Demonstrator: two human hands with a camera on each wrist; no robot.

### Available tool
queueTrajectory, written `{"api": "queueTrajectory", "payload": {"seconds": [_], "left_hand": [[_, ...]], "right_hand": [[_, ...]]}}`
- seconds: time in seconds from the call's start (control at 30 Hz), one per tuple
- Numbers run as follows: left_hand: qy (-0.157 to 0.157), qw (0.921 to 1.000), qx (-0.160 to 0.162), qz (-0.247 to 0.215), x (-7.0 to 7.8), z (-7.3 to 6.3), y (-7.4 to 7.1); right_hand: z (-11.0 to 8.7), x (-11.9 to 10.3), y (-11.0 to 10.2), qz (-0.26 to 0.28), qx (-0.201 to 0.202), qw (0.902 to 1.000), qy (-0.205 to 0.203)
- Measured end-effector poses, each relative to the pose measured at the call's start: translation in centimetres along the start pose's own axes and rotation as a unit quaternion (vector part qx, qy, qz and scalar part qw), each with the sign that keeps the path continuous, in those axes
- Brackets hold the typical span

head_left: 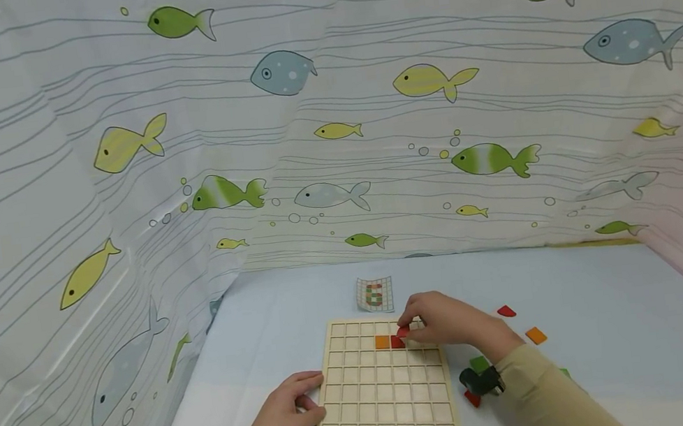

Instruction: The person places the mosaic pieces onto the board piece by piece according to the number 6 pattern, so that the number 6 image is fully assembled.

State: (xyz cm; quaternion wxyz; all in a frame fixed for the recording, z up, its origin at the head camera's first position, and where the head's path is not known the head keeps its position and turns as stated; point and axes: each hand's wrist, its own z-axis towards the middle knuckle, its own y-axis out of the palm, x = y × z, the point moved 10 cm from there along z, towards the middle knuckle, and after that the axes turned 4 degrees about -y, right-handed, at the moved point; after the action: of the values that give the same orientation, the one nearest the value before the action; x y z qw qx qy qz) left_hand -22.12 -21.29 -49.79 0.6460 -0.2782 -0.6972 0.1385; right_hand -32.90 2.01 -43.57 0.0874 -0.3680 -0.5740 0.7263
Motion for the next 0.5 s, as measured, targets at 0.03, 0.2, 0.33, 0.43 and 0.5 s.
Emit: {"api": "queueTrajectory", "payload": {"seconds": [0.03,0.2,0.33,0.43,0.5], "left_hand": [[0.001,1.0000,0.000,-0.001,0.0,0.0,0.0],[0.003,1.0000,0.002,-0.003,-0.2,0.1,-0.1],[0.004,1.0000,0.002,0.000,-0.3,0.1,-0.1],[0.005,1.0000,-0.001,0.002,-0.4,0.1,-0.1],[0.006,1.0000,-0.002,0.002,-0.4,0.1,-0.1]], "right_hand": [[0.2,-0.1,0.1,0.001,-0.003,1.0000,-0.001],[1.4,-0.8,0.8,-0.002,-0.014,0.9998,-0.013],[2.3,-1.4,1.3,-0.003,-0.021,0.9995,-0.024],[2.9,-1.6,1.7,-0.001,-0.028,0.9993,-0.026],[3.3,-1.7,1.9,0.001,-0.032,0.9991,-0.030]]}}
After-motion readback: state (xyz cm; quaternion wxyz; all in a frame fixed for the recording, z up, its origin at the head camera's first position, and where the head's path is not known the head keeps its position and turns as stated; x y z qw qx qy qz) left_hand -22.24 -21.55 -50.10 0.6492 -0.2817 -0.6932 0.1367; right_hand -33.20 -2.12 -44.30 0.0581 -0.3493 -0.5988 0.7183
